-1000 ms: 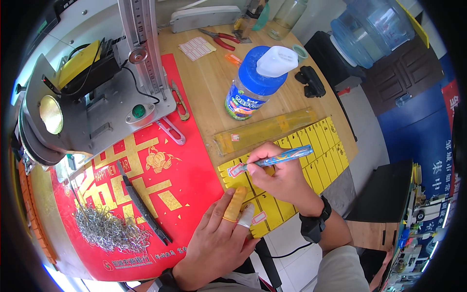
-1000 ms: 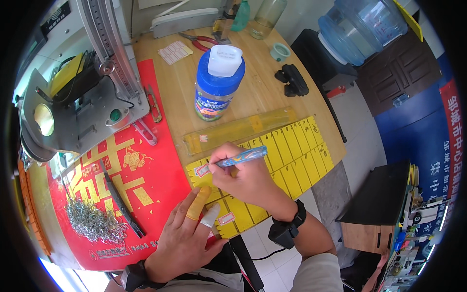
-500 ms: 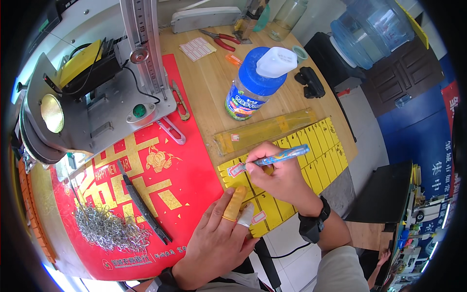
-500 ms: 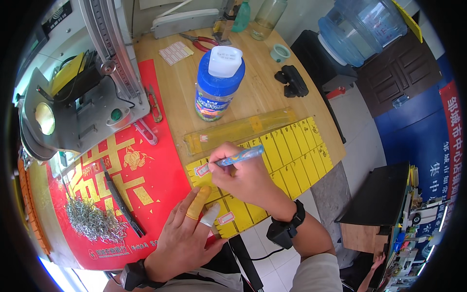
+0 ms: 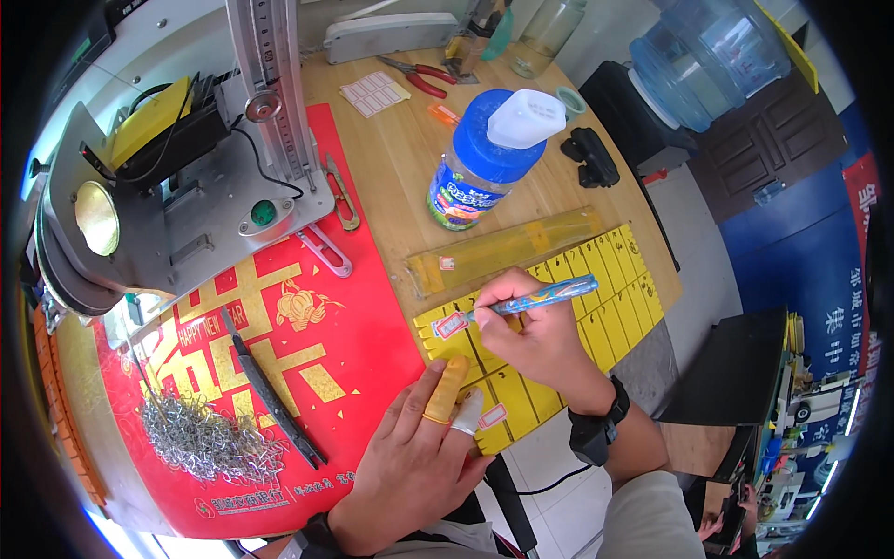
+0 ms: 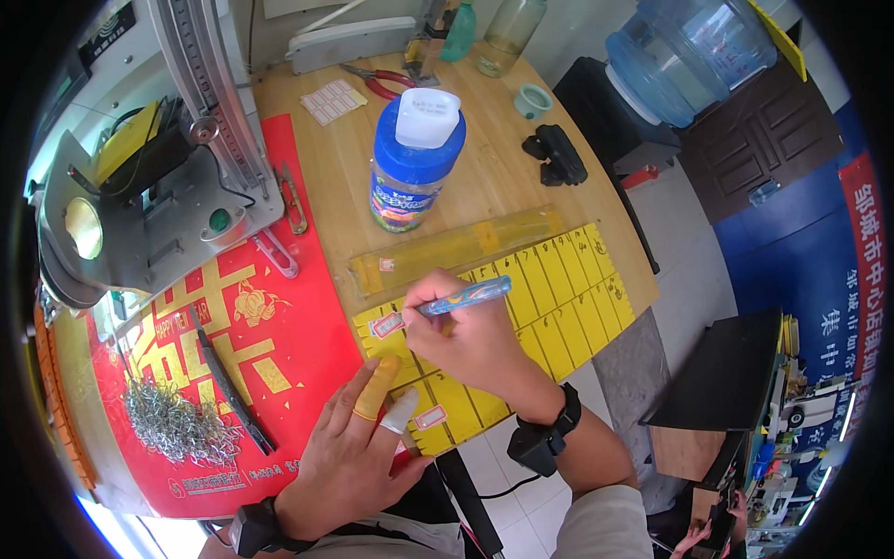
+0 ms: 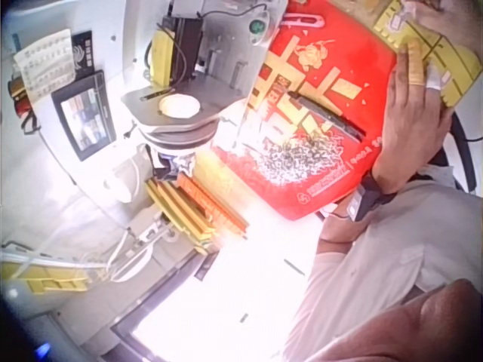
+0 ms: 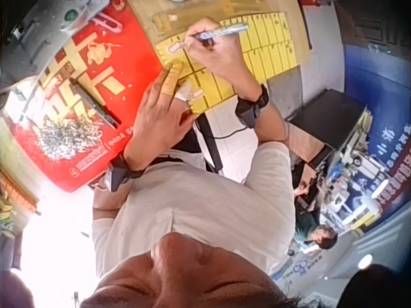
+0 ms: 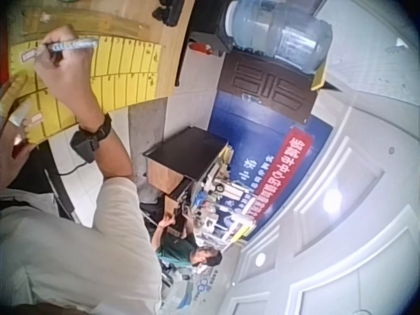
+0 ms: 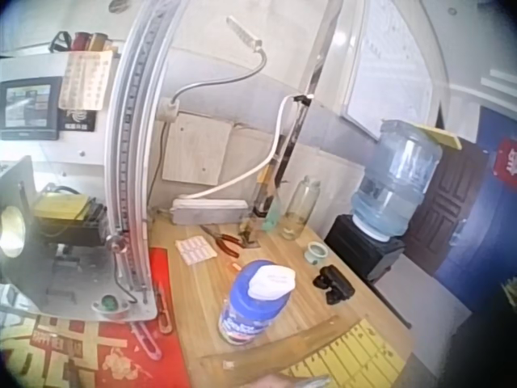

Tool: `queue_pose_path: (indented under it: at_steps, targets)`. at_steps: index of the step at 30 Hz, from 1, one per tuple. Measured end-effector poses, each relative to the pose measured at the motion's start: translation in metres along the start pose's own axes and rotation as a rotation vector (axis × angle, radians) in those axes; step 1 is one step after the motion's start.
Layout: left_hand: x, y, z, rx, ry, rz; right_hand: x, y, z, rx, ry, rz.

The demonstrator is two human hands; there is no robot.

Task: The recorder is assembling small electronic or mechanical components using a specialized crimping or connector machine at a workstation.

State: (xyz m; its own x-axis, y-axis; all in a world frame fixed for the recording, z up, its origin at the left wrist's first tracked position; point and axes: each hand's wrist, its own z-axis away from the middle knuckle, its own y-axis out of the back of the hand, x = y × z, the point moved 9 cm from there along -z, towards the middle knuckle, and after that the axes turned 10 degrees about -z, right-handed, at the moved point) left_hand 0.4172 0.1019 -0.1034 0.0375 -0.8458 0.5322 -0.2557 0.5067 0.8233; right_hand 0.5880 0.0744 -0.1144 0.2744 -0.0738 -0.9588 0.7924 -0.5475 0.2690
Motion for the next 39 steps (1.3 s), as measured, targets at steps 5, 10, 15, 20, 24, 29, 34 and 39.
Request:
queue_pose_path:
  at_steps: [5,10,15,20,24,29,34,39]
  targets:
    - [0.001,0.001,0.000,0.007,-0.001,0.005,-0.014,-0.007,0.002,-0.100,0.111,0.005]
    - [0.001,0.001,0.001,-0.005,-0.008,-0.007,-0.008,-0.013,0.002,-0.151,0.030,-0.018]
    - [0.001,0.000,0.001,-0.011,-0.011,-0.007,-0.010,-0.012,0.001,-0.120,0.078,0.035]
    - [0.001,0.000,0.001,0.000,-0.011,-0.003,-0.006,-0.013,0.001,-0.146,0.047,0.012]
    - [0.001,0.002,0.000,0.001,-0.008,0.002,-0.003,-0.013,-0.001,-0.164,0.003,0.019]
    - [0.001,0.000,0.000,0.002,-0.011,0.004,-0.002,0.001,0.003,-0.014,0.055,-0.073]
    - [0.002,-0.002,0.000,0.013,-0.031,-0.018,0.005,0.008,0.001,0.032,-0.009,-0.102]
    - [0.002,-0.001,0.000,0.020,-0.017,-0.020,0.002,0.009,-0.001,0.066,0.005,-0.051]
